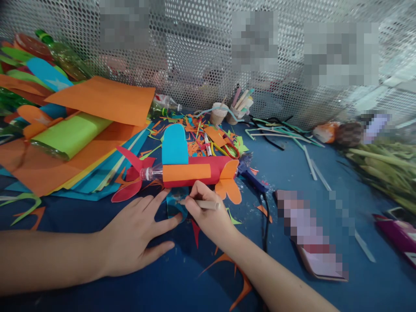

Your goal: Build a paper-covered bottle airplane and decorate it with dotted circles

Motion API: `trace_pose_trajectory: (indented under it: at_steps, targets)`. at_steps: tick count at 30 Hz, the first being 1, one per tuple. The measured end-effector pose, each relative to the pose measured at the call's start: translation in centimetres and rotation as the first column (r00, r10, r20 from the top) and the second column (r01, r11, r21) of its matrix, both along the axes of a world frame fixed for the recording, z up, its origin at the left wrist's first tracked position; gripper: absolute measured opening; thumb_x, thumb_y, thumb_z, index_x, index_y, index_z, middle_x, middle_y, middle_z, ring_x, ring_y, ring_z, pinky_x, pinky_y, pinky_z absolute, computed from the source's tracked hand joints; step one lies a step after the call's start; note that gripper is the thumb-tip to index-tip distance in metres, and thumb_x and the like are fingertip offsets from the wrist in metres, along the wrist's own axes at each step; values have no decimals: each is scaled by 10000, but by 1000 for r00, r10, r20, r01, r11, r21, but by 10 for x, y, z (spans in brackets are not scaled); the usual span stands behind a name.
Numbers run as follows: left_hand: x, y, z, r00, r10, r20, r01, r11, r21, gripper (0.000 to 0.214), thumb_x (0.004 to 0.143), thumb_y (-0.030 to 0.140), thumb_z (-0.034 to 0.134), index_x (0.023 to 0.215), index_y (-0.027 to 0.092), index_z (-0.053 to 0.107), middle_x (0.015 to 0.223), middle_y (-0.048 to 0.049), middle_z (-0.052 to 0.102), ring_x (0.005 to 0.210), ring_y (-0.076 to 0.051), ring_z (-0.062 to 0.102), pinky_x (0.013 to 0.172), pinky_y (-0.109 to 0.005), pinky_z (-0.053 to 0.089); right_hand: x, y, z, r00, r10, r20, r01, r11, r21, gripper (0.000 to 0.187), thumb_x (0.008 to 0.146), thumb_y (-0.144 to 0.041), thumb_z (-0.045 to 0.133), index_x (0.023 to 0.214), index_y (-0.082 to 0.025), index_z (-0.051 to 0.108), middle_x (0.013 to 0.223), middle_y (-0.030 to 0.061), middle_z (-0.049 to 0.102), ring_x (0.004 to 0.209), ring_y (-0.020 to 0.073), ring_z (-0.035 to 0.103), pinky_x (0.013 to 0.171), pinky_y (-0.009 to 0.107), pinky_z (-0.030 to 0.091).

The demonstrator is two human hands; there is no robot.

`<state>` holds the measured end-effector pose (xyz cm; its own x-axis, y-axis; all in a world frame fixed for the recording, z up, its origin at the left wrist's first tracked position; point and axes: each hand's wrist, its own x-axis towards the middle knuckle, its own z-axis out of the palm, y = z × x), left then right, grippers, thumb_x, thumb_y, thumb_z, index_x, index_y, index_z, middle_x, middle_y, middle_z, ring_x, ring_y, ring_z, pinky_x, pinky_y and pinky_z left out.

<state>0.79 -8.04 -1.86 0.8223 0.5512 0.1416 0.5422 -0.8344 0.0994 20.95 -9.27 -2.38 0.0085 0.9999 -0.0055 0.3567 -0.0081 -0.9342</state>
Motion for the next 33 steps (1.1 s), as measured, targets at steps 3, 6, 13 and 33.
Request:
trace_pose_trajectory:
  at_steps: [3, 6, 13, 33]
  targets:
    - [0, 0, 0, 1000, 2, 11, -2, 1000, -1, 445, 913, 536, 321, 1286, 370, 499, 1346, -171, 406, 990, -318, 503, 800, -475, 415, 0, 0, 0, 1000, -1, -4, 1, 1000, 2, 172, 806, -195, 503, 685, -225, 383, 528, -75, 405, 449, 84, 339, 430, 217, 268]
    - [0, 0, -1, 1000, 0, 18, 0, 1000, -4, 444, 916, 537, 314, 1275, 368, 513, 1359, -157, 404, 995, -312, 502, 808, -468, 412, 0, 0, 1, 1000, 11, -2, -11, 1000, 12, 174, 808, -203, 507, 683, -224, 388, 530, -74, 410, 455, 85, 345, 436, 217, 274]
    - [0, 0, -1, 1000, 1, 7, -1, 1000, -6, 438, 909, 538, 334, 1280, 375, 503, 1352, -156, 410, 992, -315, 504, 803, -477, 415, 0, -1, 1, 1000, -2, -6, 3, 1000, 6, 177, 816, -197, 504, 690, -225, 382, 533, -78, 407, 453, 83, 343, 435, 216, 274]
    - [0, 0, 0, 1000, 2, -7, -2, 1000, -3, 438, 903, 541, 334, 1272, 374, 501, 1332, -177, 409, 984, -323, 508, 784, -492, 427, 0, -1, 1, 1000, 15, -10, -15, 1000, 5, 187, 827, -204, 509, 691, -224, 383, 542, -77, 413, 469, 86, 348, 449, 222, 276]
